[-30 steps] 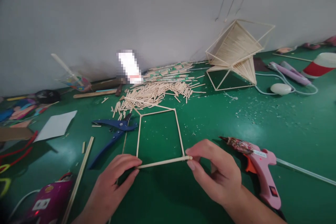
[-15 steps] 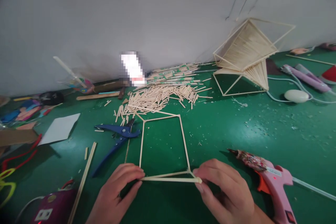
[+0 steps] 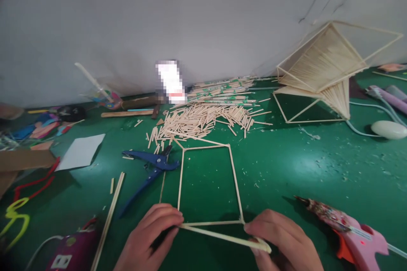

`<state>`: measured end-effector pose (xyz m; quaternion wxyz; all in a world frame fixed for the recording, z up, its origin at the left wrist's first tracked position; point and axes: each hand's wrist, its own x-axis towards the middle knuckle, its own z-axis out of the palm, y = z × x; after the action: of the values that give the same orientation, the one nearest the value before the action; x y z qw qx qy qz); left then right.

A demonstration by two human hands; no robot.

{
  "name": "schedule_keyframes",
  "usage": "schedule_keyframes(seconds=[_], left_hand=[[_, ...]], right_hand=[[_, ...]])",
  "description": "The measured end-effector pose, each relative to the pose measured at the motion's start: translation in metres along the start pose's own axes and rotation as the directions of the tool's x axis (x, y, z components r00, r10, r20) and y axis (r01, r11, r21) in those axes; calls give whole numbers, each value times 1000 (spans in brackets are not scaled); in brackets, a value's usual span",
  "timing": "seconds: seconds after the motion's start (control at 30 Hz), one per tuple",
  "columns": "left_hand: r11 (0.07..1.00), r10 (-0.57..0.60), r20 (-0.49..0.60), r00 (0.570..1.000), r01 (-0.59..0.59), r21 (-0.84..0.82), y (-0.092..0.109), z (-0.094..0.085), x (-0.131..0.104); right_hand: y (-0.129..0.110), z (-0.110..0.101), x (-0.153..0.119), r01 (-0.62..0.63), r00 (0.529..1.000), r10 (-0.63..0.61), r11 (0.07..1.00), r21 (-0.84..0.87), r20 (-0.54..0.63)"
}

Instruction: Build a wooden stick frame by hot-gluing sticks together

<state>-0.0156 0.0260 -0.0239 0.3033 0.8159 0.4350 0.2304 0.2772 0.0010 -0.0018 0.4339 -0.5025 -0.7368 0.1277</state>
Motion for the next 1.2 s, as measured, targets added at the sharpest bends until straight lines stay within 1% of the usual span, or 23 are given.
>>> schedule_keyframes(seconds=[0.07, 0.13, 0.3, 0.47, 0.53, 0.67, 0.77, 0.97, 1.2], left_hand=[[1000, 8, -7, 1000, -8, -6, 0, 1, -1], [1000, 11, -8, 1000, -11, 5, 0, 2, -2], [997, 49, -3, 999, -49, 52, 0, 2, -4], [988, 98, 17, 995, -100, 122, -3, -2, -4], [983, 114, 9, 993, -114, 145, -5, -4, -5], [980, 107, -29, 994, -101, 173, -5, -9, -10], [975, 117, -33, 993, -108, 194, -5, -9, -13], [964, 127, -35, 991, -115, 238, -5, -6, -16], [932, 126, -23, 992, -110, 346, 3, -3, -23]], right_hand=[[2, 1, -1, 100, 992, -101, 995, 23, 69], [5, 0, -3, 135, 986, -135, 991, 7, 96], [4, 0, -4, 136, 987, -131, 989, -51, 93], [1, 4, -3, 98, 993, -99, 995, 20, 62], [0, 6, -4, 86, 995, -89, 995, 44, 46], [-2, 11, -7, 72, 997, -76, 991, 112, 30], [-3, 14, -7, 60, 998, -64, 990, 127, 24], [-4, 18, -10, 53, 998, -50, 994, 95, -34], [-3, 19, -13, 61, 998, -59, 997, 54, -38]])
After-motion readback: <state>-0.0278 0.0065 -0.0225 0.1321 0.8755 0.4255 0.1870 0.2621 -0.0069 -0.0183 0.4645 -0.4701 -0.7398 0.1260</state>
